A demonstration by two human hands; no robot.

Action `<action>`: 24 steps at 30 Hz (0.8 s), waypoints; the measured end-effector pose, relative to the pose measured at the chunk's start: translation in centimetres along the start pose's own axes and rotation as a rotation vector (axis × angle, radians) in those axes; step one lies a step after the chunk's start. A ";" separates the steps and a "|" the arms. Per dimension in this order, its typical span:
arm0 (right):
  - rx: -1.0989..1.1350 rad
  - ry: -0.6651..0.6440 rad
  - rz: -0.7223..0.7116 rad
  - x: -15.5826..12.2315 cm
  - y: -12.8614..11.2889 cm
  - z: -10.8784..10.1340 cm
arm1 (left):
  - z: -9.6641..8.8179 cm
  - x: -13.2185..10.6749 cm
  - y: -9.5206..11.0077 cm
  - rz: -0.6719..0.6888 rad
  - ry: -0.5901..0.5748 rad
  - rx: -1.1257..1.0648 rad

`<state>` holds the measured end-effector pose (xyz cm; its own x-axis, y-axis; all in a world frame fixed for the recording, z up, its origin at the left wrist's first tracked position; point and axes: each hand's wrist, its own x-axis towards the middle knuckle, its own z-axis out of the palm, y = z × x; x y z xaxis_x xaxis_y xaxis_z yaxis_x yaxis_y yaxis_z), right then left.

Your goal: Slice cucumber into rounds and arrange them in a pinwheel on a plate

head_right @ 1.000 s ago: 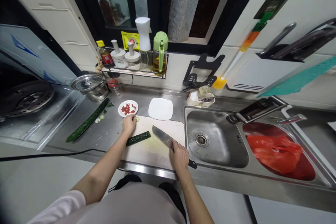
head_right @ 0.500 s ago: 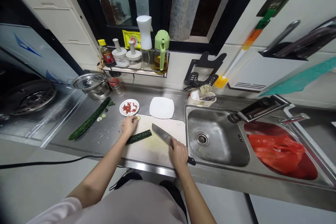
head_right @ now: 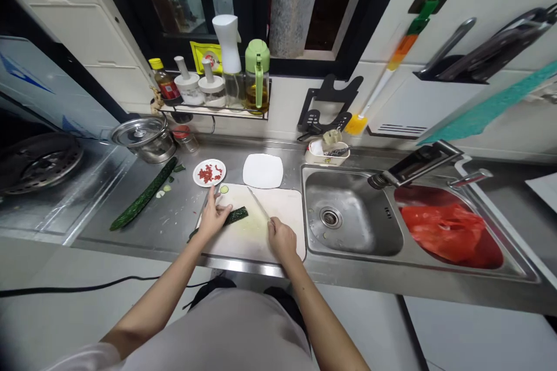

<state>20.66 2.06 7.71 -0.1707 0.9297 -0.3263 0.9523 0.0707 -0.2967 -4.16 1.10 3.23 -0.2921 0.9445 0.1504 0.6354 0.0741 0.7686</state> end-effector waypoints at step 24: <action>-0.052 -0.155 -0.103 -0.4 -3.9 -0.3 | 2.9 -2.2 0.8 0.199 -0.200 0.230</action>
<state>17.15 1.51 9.29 -0.3011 0.8501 -0.4320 0.9388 0.1848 -0.2907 -0.95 0.04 1.73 -0.0152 0.9898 0.1415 0.8167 -0.0693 0.5729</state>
